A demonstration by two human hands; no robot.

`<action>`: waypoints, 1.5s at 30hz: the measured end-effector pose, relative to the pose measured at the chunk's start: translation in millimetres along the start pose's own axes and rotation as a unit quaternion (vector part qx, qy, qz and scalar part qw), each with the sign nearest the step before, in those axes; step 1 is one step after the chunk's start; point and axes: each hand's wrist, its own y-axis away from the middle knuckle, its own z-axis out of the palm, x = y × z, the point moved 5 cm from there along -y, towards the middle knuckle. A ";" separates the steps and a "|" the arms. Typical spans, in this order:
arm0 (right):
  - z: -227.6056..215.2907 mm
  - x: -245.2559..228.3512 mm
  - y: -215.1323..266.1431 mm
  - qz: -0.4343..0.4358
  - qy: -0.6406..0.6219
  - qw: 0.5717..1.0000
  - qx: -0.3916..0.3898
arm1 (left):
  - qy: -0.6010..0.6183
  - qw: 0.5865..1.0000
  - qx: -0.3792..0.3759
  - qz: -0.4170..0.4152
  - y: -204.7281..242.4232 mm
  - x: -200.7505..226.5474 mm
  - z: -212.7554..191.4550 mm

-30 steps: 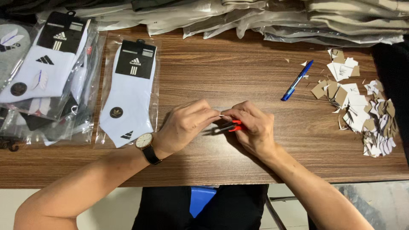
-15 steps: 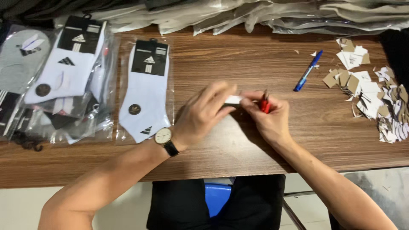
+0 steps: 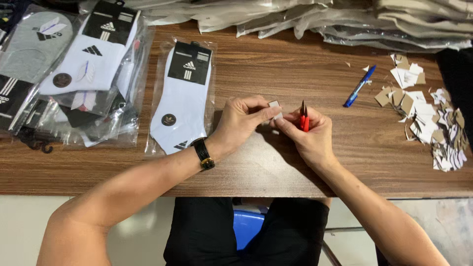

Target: The person uses a blue pen to trace a shape onto a small white paper piece, then uses red pliers to cut the paper along the traced lines. They repeat this process with additional paper pieces, placing the cut shapes on the table.

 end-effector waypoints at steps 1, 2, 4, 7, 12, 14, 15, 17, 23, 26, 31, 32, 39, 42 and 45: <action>1.3 -1.5 -0.9 -0.002 -0.012 1.000 -0.009 | 0.021 1.000 -0.005 -0.009 -1.5 -0.3 -0.3; 2.3 -2.3 -0.7 -0.002 -0.024 1.000 -0.016 | 0.042 0.999 -0.012 -0.020 -2.1 -0.7 0.3; 3.7 -2.9 -1.3 0.000 -0.005 1.000 -0.019 | 0.063 0.998 -0.004 -0.021 -0.5 0.9 -1.0; 5.3 -2.2 -5.2 -0.002 0.013 1.000 -0.027 | 0.075 0.996 0.017 -0.036 -0.1 0.1 -5.6; -0.8 0.5 -3.8 0.007 0.014 0.999 -0.028 | 0.122 0.992 0.010 -0.026 0.8 -7.1 -1.7; -2.8 1.2 -2.3 0.011 0.009 1.000 -0.011 | 0.117 0.993 0.007 -0.031 0.6 -6.9 -1.5; -2.4 1.8 -3.4 0.012 0.008 1.000 -0.008 | 0.110 0.994 0.004 -0.028 1.1 -4.7 -1.8; -5.0 3.9 -3.6 0.015 0.006 1.000 0.008 | 0.096 0.995 -0.012 -0.023 -1.0 -1.8 0.6; -13.4 8.4 -1.9 0.013 0.034 0.999 0.018 | 0.047 0.999 0.007 -0.021 -1.8 -8.7 -3.9; -9.3 3.5 -2.0 -0.016 -0.174 0.982 -0.073 | 0.038 0.999 0.037 -0.006 -2.8 -9.1 -6.9; -0.1 5.8 -2.5 -0.034 -0.016 0.996 -0.085 | 0.072 0.997 0.020 -0.008 -3.4 -2.8 -4.5; 2.6 6.5 -0.9 -0.037 -0.016 0.995 -0.096 | 0.075 0.997 0.018 -0.012 -2.6 -3.4 -4.1; 6.9 9.3 3.4 -0.003 -0.027 0.993 -0.115 | 0.088 0.996 0.018 -0.027 -0.6 -9.0 -3.9; 9.1 8.2 3.6 0.002 -0.023 0.993 -0.118 | 0.089 0.996 0.008 -0.013 0.2 -5.0 -3.0; 10.2 7.8 4.4 0.001 -0.007 0.993 -0.118 | 0.102 0.995 -0.002 0.001 -0.1 -1.0 -1.9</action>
